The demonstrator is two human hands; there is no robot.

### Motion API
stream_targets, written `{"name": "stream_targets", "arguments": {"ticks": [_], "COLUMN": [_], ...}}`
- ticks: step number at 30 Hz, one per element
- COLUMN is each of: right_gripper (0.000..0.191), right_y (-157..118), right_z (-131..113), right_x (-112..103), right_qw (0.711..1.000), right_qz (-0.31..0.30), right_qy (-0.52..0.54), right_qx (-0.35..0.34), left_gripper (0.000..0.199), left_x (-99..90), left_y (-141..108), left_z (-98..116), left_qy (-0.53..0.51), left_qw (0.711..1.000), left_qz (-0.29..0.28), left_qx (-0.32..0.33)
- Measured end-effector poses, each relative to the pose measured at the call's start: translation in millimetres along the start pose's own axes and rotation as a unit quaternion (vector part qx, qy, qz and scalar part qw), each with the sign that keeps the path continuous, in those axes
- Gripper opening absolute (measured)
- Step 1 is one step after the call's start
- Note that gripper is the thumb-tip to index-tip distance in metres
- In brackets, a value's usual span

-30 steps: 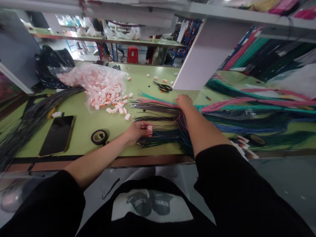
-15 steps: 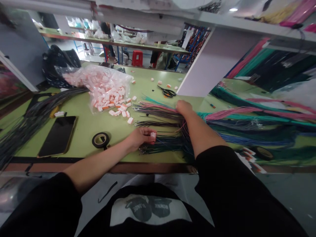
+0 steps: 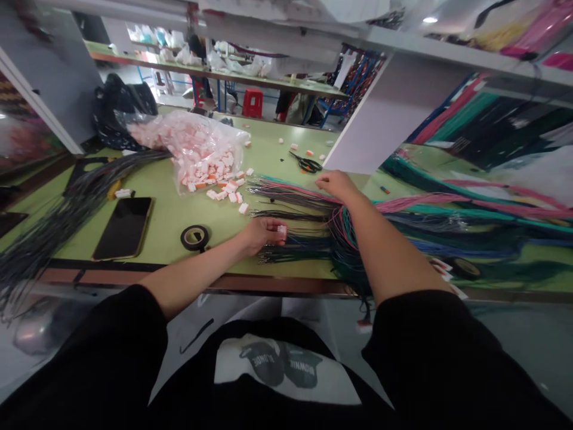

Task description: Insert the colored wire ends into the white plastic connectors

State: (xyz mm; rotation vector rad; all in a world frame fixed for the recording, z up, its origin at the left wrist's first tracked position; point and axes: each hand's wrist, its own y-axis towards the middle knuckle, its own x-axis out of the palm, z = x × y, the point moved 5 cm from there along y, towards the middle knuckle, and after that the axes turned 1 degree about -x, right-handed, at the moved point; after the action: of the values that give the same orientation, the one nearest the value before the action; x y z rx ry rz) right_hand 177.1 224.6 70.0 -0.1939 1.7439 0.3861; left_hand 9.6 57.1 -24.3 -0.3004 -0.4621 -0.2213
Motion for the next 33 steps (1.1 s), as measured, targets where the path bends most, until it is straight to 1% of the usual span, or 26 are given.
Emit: {"name": "stream_targets", "arguments": {"ticks": [2, 3, 4, 6, 9, 11, 15, 17, 19, 23, 29, 33], "right_gripper": [0.023, 0.024, 0.026, 0.026, 0.025, 0.024, 0.021, 0.020, 0.019, 0.014, 0.011, 0.009], "right_y": [-3.8, -6.4, -9.2, -15.4, -27.6, -37.8, -60.9, -72.2, -82.2, -99.0, -117.3, -122.9], "right_z": [-2.3, -3.9, -6.6, -15.9, -38.5, -56.0, -85.1, -92.0, -93.7, -89.2, -83.8, -84.1], "right_x": [-9.3, -13.3, -16.1, -17.6, -13.3, -8.3, 2.7, 6.6, 8.4, 8.5, 12.4, 18.7], "right_qw": [0.997, 0.995, 0.994, 0.994, 0.984, 0.974, 0.959, 0.956, 0.956, 0.960, 0.962, 0.956], "right_qz": [0.054, 0.079, 0.096, 0.109, 0.088, 0.059, 0.002, -0.005, 0.007, 0.051, 0.117, 0.139], "right_qy": [-0.047, -0.051, -0.040, 0.020, 0.143, 0.197, 0.239, 0.245, 0.243, 0.226, 0.215, 0.231], "right_qx": [0.026, 0.036, 0.037, 0.013, -0.053, -0.093, -0.150, -0.163, -0.167, -0.160, -0.118, -0.115], "left_gripper": [0.024, 0.024, 0.023, 0.023, 0.024, 0.024, 0.024, 0.024, 0.024, 0.025, 0.026, 0.027], "left_x": [-1.0, -1.4, -1.7, -1.9, -1.8, -2.0, -3.5, -4.2, -5.0, -6.8, -8.3, -9.0], "left_y": [0.6, 0.8, 0.9, 1.1, 1.2, 1.2, 0.7, 0.2, 0.0, 1.3, 3.3, 3.2], "left_z": [0.8, 1.3, 1.8, 2.5, 3.5, 4.2, 7.4, 9.2, 10.5, 10.7, 9.9, 10.3], "left_qy": [-0.003, -0.005, -0.007, -0.010, -0.017, -0.020, -0.017, -0.016, -0.016, -0.018, -0.007, 0.010], "left_qw": [1.000, 1.000, 1.000, 1.000, 1.000, 1.000, 1.000, 0.999, 0.999, 0.999, 0.999, 0.999], "left_qz": [0.002, 0.004, 0.006, 0.007, 0.001, 0.000, 0.017, 0.027, 0.034, 0.038, 0.026, 0.007], "left_qx": [0.006, 0.009, 0.011, 0.013, 0.012, 0.010, 0.013, 0.016, 0.020, 0.028, 0.038, 0.035]}}
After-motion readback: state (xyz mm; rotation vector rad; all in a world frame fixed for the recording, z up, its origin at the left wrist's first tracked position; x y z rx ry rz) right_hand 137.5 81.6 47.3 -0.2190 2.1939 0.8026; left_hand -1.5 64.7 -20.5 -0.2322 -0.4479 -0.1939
